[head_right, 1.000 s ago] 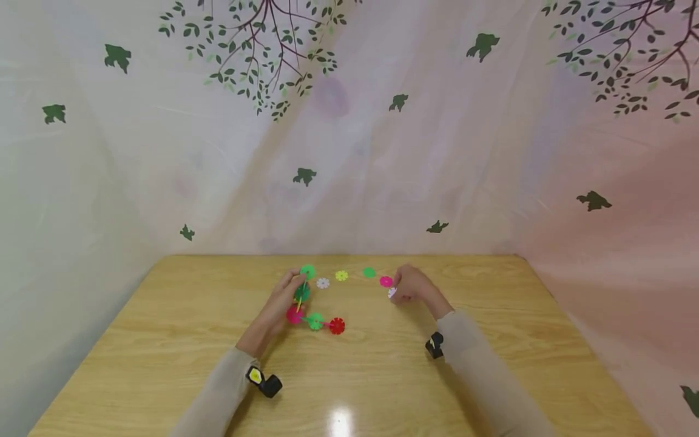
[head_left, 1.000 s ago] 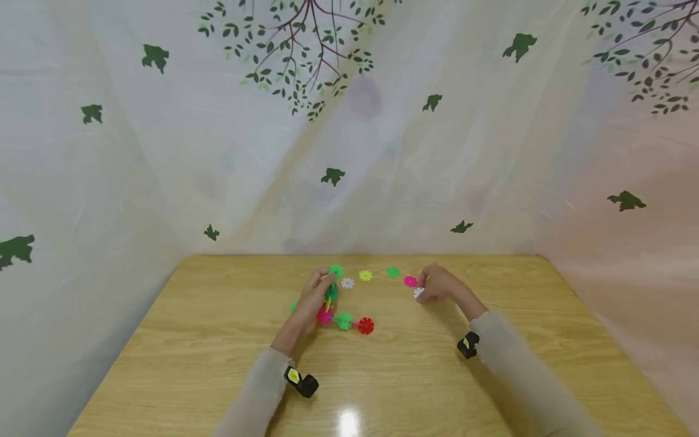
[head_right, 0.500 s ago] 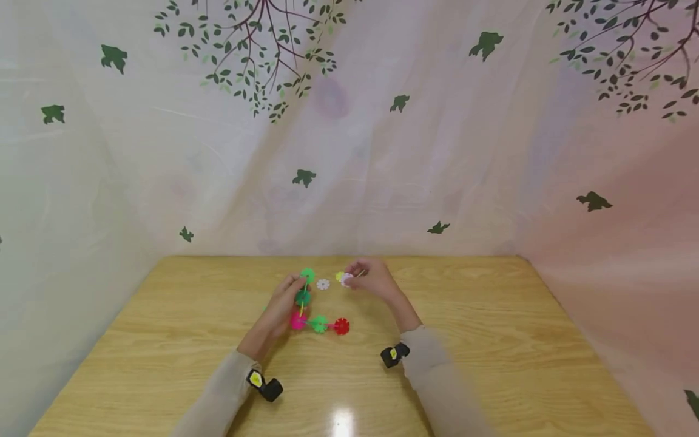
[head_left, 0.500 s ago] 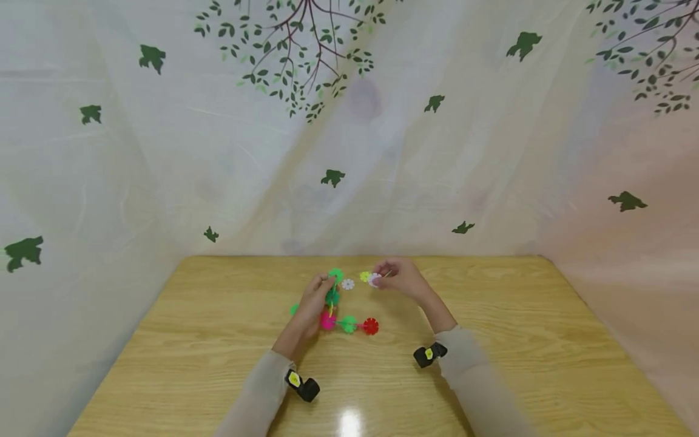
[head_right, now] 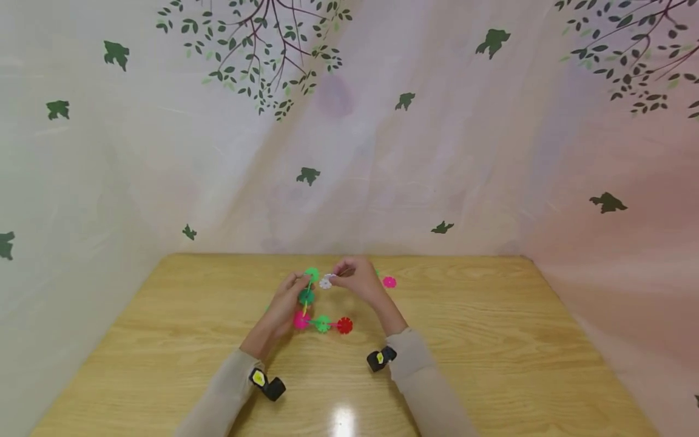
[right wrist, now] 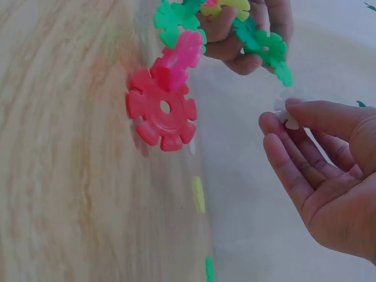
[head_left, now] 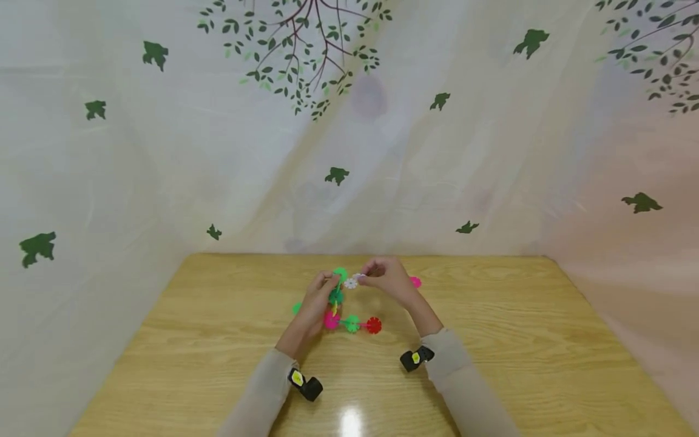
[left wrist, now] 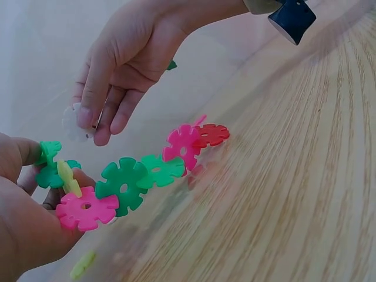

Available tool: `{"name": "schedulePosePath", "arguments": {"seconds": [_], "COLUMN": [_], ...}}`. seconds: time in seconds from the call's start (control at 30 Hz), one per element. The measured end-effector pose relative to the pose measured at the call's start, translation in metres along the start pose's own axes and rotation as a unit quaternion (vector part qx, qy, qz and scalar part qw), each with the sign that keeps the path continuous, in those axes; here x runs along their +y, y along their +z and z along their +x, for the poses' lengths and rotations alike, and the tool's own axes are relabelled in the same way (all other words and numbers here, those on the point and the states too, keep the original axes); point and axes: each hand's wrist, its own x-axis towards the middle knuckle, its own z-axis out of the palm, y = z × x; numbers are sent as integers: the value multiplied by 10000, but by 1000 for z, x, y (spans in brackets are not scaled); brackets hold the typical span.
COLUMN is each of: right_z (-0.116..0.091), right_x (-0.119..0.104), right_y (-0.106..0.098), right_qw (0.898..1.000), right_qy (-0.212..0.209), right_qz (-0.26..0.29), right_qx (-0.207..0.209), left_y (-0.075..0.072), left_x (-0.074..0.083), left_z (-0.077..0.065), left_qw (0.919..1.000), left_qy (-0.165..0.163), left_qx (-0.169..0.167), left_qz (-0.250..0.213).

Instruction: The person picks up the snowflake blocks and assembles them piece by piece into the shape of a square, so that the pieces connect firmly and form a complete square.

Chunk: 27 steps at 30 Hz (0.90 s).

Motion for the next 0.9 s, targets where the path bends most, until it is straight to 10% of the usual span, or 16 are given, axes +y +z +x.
{"name": "schedulePosePath", "arguments": {"seconds": [0.9], "right_z": [-3], "right_x": [-2], "right_y": [7], "right_qw": [9994], "right_qy": [-116], "right_qz": [-114], "right_qx": [315], "left_y": [5], "left_x": [-1], "left_z": [-1], "left_qw": [9996], "left_qy": [132], "left_qx": [-262], "left_qz": [-37]}}
